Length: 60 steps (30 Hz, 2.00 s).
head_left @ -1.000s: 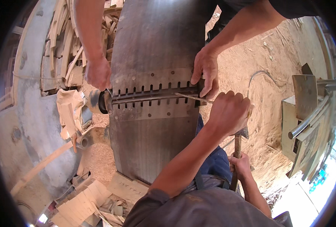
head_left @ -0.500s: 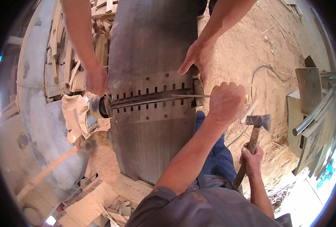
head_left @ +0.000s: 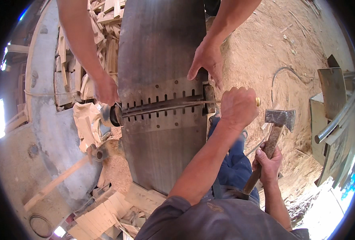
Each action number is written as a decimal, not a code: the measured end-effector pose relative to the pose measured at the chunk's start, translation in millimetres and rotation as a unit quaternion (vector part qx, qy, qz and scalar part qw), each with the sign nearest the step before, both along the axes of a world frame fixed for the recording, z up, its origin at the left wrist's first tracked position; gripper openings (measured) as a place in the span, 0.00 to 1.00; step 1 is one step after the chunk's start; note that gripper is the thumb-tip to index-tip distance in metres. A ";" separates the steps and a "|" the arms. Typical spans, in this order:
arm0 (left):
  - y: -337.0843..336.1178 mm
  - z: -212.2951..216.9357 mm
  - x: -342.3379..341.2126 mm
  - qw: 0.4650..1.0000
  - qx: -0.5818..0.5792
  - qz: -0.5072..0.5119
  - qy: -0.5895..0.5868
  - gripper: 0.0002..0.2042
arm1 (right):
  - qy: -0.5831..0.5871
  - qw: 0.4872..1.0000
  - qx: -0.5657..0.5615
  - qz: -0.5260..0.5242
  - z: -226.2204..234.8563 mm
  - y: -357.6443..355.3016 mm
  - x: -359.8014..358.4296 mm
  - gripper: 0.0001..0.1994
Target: The person uses a hammer and chisel to drive a metal pin into a large curved metal component while a coworker holds the piece steady. The person then uses a wrench to tighten bolts on the same component.
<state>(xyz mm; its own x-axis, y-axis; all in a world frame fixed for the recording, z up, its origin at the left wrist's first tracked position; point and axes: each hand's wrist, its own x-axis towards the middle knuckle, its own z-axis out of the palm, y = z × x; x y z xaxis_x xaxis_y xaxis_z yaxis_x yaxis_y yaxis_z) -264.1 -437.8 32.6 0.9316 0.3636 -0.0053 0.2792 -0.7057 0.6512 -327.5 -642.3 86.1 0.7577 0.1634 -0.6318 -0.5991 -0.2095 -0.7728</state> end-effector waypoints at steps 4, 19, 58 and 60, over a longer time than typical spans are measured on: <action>1.6 -8.3 -1.0 1.000 0.002 -0.021 -0.023 0.03 | -0.004 0.999 0.013 -0.030 -0.2 9.9 2.1 0.11; 2.6 -14.5 1.0 0.998 0.018 -0.038 -0.039 0.02 | 0.001 0.996 0.003 -0.093 1.9 30.8 27.6 0.09; 5.5 0.5 0.9 0.998 -0.005 -0.028 -0.060 0.04 | 0.036 0.994 -0.095 -0.038 -0.2 -17.0 39.7 0.10; 3.7 -4.3 0.8 0.998 0.006 -0.029 -0.053 0.04 | 0.036 0.996 -0.077 -0.031 -4.1 -19.9 36.7 0.11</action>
<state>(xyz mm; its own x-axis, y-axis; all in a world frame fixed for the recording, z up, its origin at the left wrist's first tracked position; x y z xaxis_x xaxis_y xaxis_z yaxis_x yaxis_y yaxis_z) -263.3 -434.1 28.3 0.9465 0.3076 0.0978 0.1676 -0.7272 0.6657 -290.7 -662.2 81.9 0.7157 0.0159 -0.6982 -0.6665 -0.2830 -0.6897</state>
